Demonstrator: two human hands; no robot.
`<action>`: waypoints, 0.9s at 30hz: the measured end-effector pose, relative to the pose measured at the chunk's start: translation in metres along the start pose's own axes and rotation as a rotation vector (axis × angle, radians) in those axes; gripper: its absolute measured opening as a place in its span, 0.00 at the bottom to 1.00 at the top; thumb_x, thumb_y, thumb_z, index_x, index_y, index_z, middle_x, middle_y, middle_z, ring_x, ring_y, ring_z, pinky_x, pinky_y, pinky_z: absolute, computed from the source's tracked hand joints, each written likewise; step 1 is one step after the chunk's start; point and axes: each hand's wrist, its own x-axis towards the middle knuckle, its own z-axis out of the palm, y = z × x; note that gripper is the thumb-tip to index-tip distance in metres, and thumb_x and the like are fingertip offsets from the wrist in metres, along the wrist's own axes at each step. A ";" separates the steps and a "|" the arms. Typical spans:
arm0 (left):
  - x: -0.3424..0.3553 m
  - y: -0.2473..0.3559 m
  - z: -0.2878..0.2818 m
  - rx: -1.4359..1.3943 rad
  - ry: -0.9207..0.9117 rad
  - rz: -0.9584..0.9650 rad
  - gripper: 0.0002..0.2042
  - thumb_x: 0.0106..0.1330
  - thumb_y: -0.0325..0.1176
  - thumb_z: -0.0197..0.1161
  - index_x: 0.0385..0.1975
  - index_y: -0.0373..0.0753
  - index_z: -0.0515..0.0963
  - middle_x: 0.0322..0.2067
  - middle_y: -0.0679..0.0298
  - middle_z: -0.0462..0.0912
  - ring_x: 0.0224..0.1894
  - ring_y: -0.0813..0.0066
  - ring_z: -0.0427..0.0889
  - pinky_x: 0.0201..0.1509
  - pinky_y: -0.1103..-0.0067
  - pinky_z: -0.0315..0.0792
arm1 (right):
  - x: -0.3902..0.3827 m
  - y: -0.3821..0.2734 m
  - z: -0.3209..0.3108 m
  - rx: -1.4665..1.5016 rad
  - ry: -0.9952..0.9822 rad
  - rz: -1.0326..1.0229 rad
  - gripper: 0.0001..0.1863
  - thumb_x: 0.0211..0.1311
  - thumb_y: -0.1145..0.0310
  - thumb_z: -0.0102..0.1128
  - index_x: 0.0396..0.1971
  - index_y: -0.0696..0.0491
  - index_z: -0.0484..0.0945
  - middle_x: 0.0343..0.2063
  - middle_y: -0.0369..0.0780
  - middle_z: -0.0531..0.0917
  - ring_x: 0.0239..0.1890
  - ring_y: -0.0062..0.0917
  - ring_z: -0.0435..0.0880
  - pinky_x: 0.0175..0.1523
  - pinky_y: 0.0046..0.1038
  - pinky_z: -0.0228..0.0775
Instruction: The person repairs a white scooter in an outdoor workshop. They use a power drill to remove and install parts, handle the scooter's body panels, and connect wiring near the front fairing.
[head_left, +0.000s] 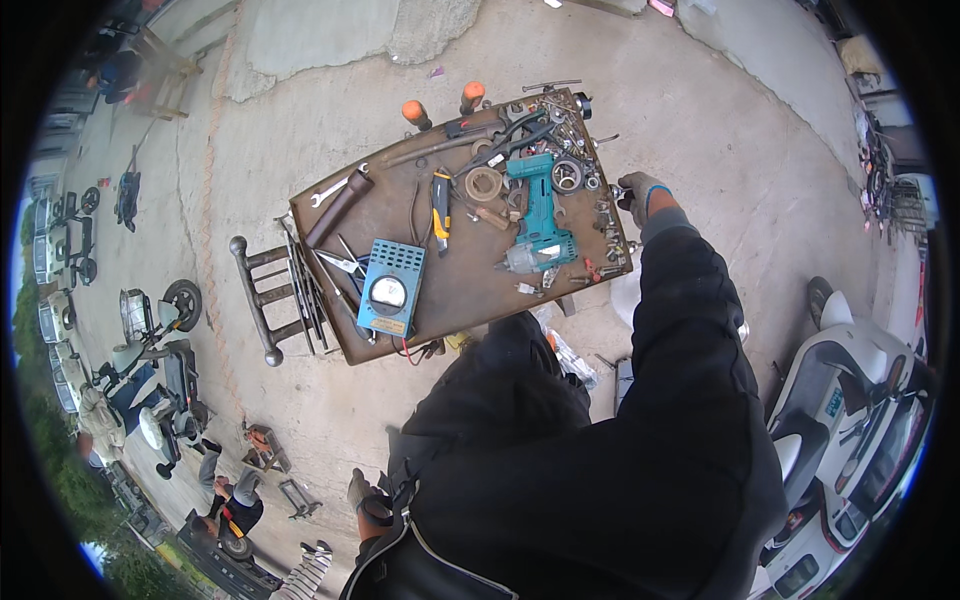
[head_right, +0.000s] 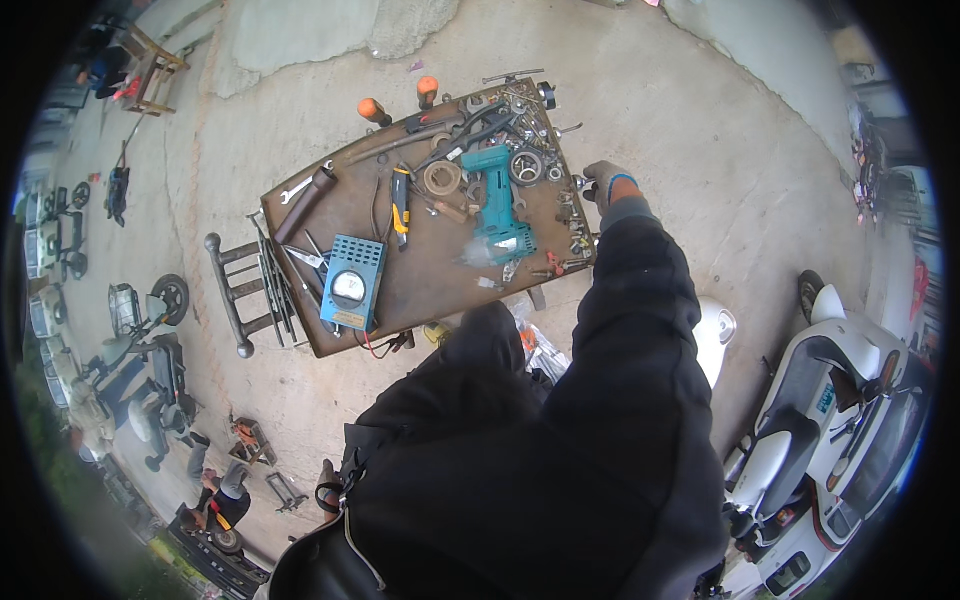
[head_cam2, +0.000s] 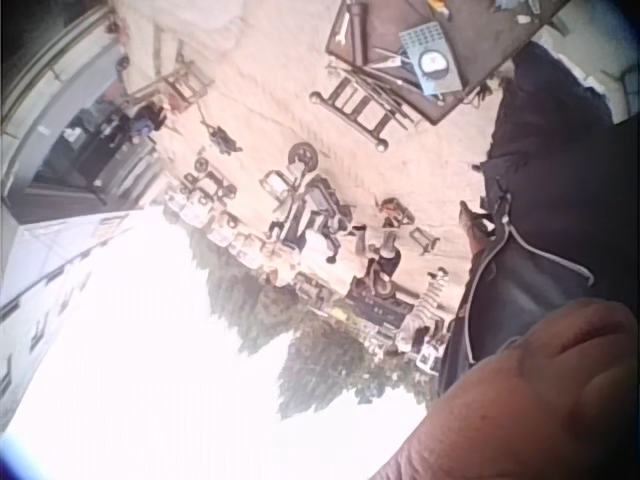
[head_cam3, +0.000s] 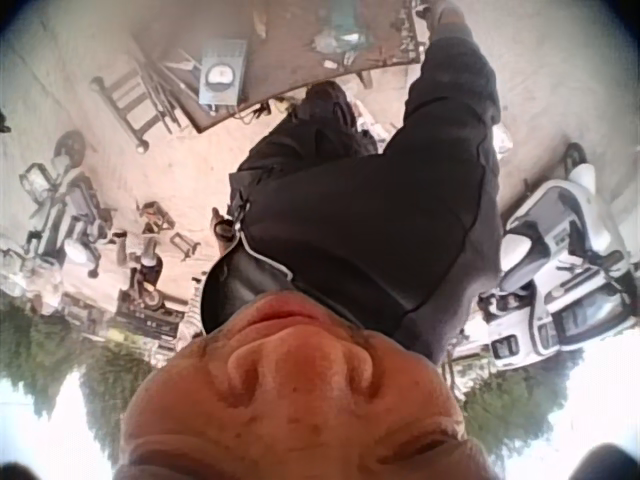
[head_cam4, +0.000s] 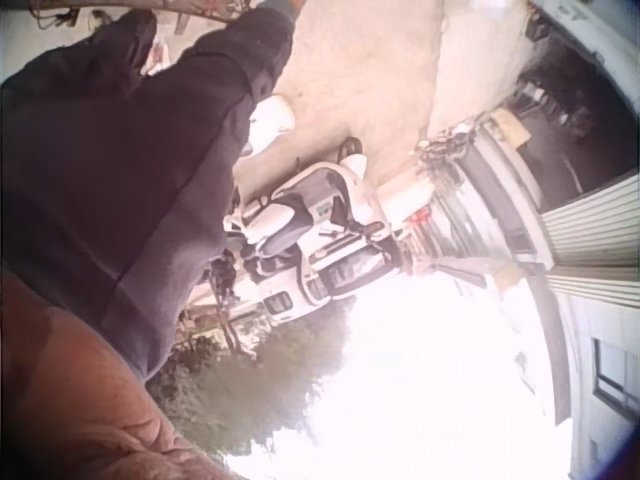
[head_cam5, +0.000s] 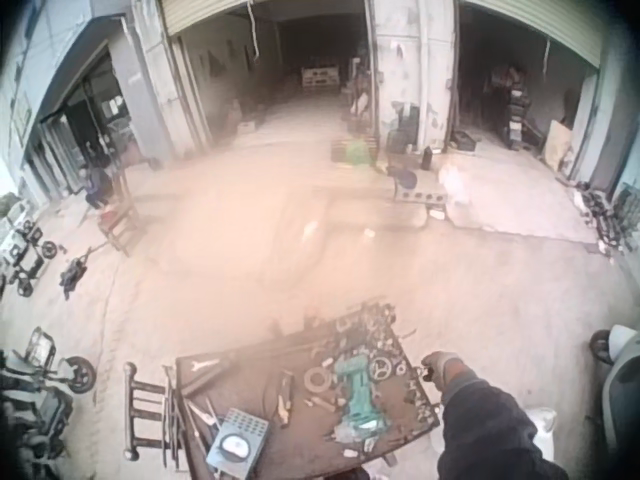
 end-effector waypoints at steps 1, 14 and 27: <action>-0.006 -0.006 0.001 -0.036 0.030 0.000 0.21 0.74 0.55 0.64 0.53 0.44 0.78 0.26 0.69 0.68 0.23 0.75 0.65 0.26 0.71 0.63 | 0.001 -0.003 -0.001 -0.075 -0.060 0.035 0.10 0.67 0.63 0.62 0.40 0.54 0.82 0.26 0.37 0.79 0.22 0.24 0.76 0.26 0.23 0.68; -0.022 0.002 0.050 -0.230 0.114 0.101 0.21 0.73 0.52 0.68 0.57 0.45 0.81 0.33 0.67 0.76 0.27 0.78 0.69 0.30 0.75 0.66 | 0.038 0.019 -0.017 0.249 0.235 0.183 0.09 0.63 0.65 0.56 0.23 0.51 0.74 0.19 0.36 0.73 0.17 0.24 0.70 0.22 0.28 0.64; -0.087 -0.049 0.081 -0.075 0.264 0.188 0.30 0.70 0.52 0.64 0.62 0.33 0.81 0.58 0.45 0.86 0.62 0.52 0.84 0.67 0.68 0.73 | 0.087 -0.173 -0.097 0.792 0.560 -0.095 0.01 0.58 0.65 0.64 0.28 0.43 0.83 0.22 0.27 0.82 0.25 0.22 0.79 0.28 0.30 0.73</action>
